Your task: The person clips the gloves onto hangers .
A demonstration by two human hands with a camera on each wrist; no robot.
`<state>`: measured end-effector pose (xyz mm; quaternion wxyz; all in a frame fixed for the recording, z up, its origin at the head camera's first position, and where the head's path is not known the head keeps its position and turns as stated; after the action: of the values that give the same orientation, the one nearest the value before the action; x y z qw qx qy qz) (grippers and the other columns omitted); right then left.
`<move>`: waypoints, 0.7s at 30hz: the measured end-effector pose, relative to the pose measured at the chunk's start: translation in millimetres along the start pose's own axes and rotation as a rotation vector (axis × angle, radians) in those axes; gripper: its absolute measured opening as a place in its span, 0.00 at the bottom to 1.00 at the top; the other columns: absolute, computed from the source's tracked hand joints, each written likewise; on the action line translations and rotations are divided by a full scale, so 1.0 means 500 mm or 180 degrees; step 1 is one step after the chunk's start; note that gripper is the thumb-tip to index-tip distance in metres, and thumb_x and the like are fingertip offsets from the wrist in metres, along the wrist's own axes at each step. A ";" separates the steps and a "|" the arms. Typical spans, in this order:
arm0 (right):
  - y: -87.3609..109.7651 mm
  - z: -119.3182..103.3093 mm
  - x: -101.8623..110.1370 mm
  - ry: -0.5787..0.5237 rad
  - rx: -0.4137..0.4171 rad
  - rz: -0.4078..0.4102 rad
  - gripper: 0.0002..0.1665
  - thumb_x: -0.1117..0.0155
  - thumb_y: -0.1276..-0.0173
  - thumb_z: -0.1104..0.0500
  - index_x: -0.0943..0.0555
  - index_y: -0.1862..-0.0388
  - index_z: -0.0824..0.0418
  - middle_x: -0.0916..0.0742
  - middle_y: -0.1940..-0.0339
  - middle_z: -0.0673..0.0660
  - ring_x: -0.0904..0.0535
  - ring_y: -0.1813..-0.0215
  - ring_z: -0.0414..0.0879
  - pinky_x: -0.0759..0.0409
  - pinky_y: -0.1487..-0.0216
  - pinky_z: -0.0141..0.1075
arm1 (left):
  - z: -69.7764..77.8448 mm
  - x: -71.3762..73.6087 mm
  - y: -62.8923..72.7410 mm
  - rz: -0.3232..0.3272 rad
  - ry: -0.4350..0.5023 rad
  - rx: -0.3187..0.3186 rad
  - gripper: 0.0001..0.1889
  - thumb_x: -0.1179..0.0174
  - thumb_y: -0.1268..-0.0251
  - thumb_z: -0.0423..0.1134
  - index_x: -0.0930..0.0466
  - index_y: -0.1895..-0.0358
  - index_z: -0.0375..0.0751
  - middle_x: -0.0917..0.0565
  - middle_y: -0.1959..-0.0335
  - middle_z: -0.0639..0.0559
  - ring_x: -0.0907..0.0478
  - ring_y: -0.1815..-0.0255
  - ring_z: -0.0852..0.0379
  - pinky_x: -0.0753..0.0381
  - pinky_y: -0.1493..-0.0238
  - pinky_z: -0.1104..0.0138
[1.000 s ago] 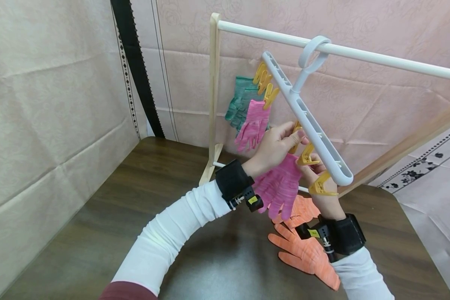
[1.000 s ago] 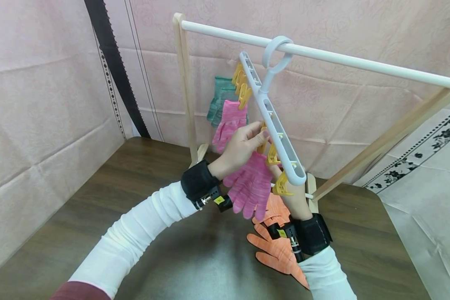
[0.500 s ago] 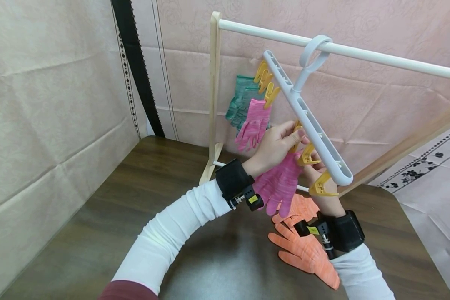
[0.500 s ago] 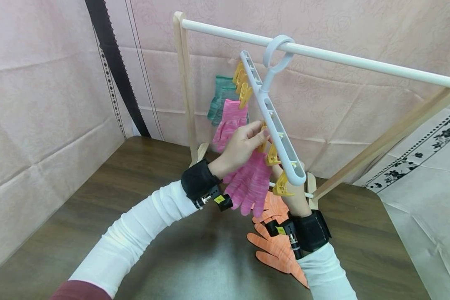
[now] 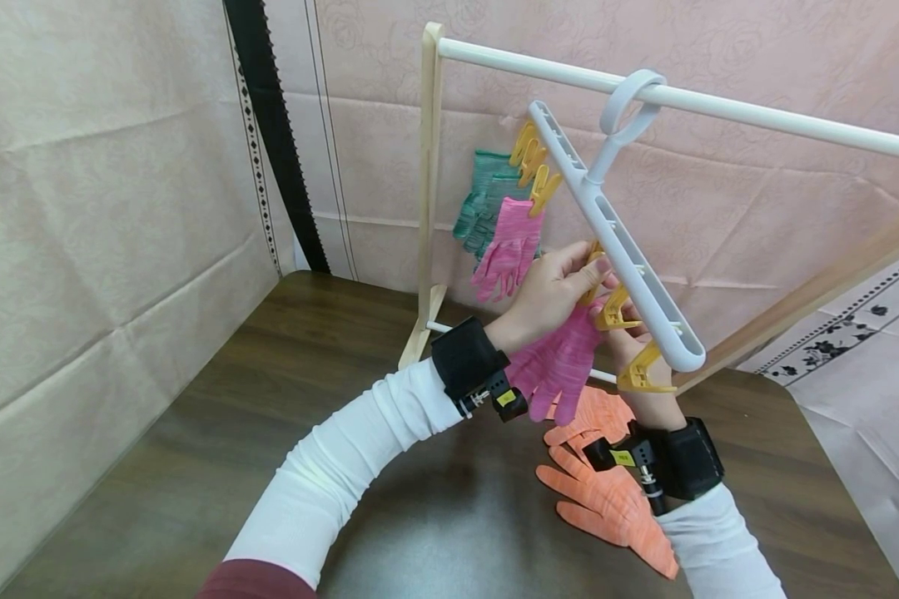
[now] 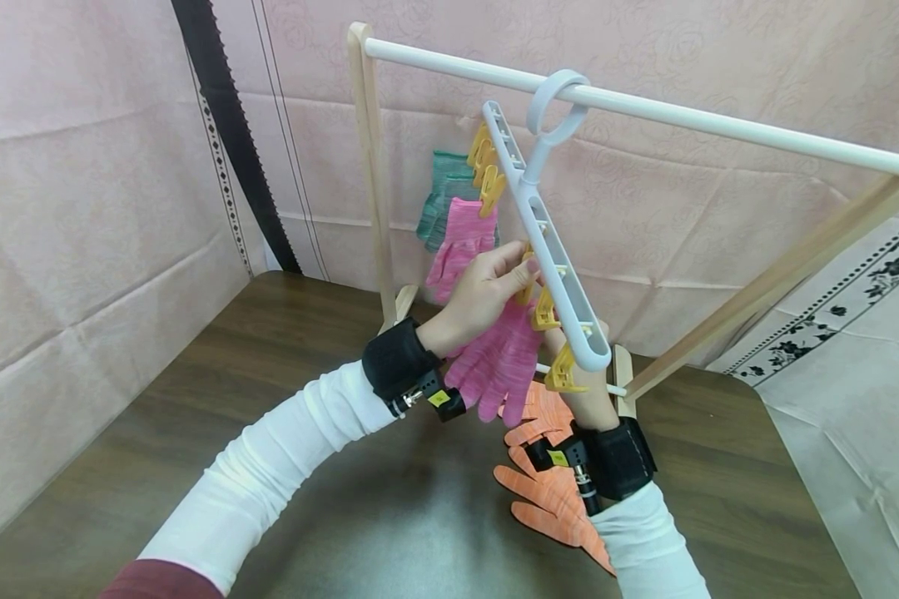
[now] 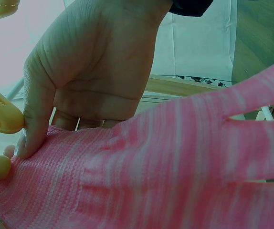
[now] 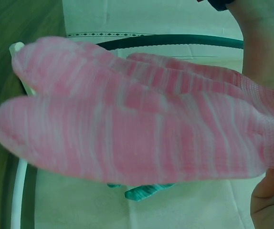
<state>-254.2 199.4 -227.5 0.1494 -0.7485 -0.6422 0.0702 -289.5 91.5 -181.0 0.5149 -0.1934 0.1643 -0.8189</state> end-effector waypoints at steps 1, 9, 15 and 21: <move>-0.001 0.005 0.004 0.0063 -0.0054 0.0083 0.06 0.45 0.37 0.59 0.29 0.62 0.50 0.23 0.70 0.43 0.30 0.66 0.34 0.30 0.62 0.22 | 0.000 0.000 0.001 -0.0010 0.0011 0.0006 0.14 0.56 0.33 0.38 0.30 0.50 0.33 0.21 0.65 0.44 0.28 0.63 0.60 0.31 0.64 0.77; -0.012 0.021 0.006 -0.0703 0.0040 -0.0049 0.05 0.45 0.37 0.60 0.26 0.63 0.51 0.23 0.68 0.43 0.30 0.62 0.35 0.31 0.56 0.25 | -0.005 -0.001 0.001 -0.0011 -0.0047 0.0022 0.16 0.55 0.34 0.38 0.30 0.48 0.33 0.20 0.63 0.43 0.27 0.64 0.61 0.30 0.65 0.77; -0.040 0.057 0.017 -0.1261 0.0455 -0.0267 0.12 0.40 0.42 0.63 0.24 0.58 0.63 0.18 0.66 0.51 0.25 0.63 0.39 0.28 0.58 0.28 | -0.016 -0.002 0.003 -0.0005 -0.0150 0.0068 0.17 0.51 0.36 0.40 0.30 0.48 0.35 0.21 0.55 0.44 0.25 0.60 0.63 0.28 0.62 0.78; -0.006 0.041 0.017 -0.0753 0.0059 -0.0042 0.08 0.54 0.33 0.65 0.28 0.59 0.59 0.21 0.68 0.44 0.28 0.63 0.33 0.30 0.57 0.23 | -0.025 -0.004 0.007 -0.0045 -0.0041 0.0150 0.16 0.51 0.36 0.40 0.30 0.50 0.34 0.21 0.56 0.44 0.25 0.61 0.63 0.27 0.63 0.76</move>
<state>-261.9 210.9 -245.2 0.0800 -0.7293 -0.6596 0.1631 -292.3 92.6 -193.6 0.5145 -0.1876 0.1402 -0.8249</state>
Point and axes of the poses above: each hand's wrist, its own y-axis away from the middle knuckle, its own x-axis out of the back of the hand, z = x × y, the point moved 8 cm from there along -y, towards the middle knuckle
